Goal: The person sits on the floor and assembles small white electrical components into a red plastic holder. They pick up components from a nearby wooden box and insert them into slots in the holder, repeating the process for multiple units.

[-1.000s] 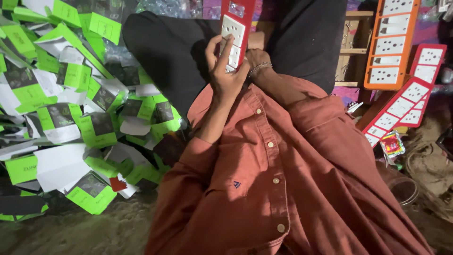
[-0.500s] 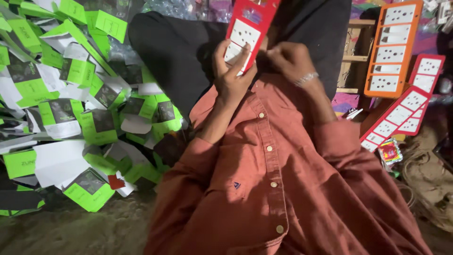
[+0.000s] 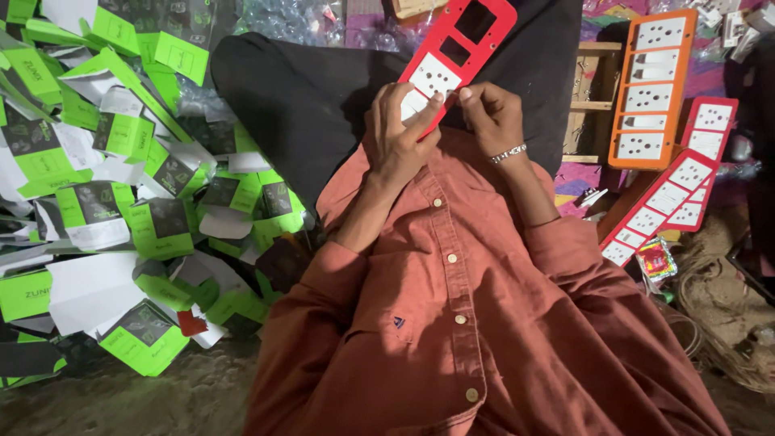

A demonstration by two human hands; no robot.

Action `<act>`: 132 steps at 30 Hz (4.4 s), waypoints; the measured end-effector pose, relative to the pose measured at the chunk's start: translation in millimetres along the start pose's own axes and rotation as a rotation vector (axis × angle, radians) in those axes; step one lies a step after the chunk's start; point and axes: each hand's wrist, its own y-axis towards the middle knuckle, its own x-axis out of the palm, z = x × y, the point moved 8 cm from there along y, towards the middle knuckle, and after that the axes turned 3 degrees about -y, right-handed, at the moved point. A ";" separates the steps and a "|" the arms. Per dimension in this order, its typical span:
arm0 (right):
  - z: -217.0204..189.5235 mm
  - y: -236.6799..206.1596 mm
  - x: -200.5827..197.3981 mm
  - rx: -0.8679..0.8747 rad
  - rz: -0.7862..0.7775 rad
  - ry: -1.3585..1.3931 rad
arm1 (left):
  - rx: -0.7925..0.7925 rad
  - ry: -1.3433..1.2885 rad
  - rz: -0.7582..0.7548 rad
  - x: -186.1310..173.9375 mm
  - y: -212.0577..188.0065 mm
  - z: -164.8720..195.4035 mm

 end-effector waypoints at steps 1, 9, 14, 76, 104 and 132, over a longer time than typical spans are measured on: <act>-2.8 -0.1 1.2 -0.003 0.007 -0.018 | -0.001 0.004 -0.008 0.8 -0.5 0.1; -33.2 -4.9 10.9 -0.091 0.064 -0.293 | -0.017 0.012 -0.115 15.0 -6.7 -4.9; -29.6 2.4 1.7 -0.138 0.218 -0.413 | -0.009 0.038 -0.111 17.4 -8.2 -7.0; 72.5 75.1 -173.9 0.206 0.068 -1.276 | -0.284 -0.383 -0.011 17.1 -10.0 -58.6; -42.6 42.7 25.2 -0.331 -0.089 -0.292 | -0.540 -1.026 -0.220 58.4 -22.2 -73.9; -36.9 38.1 36.9 -0.606 -0.042 -0.412 | -0.566 -1.009 -0.250 61.4 -22.3 -83.7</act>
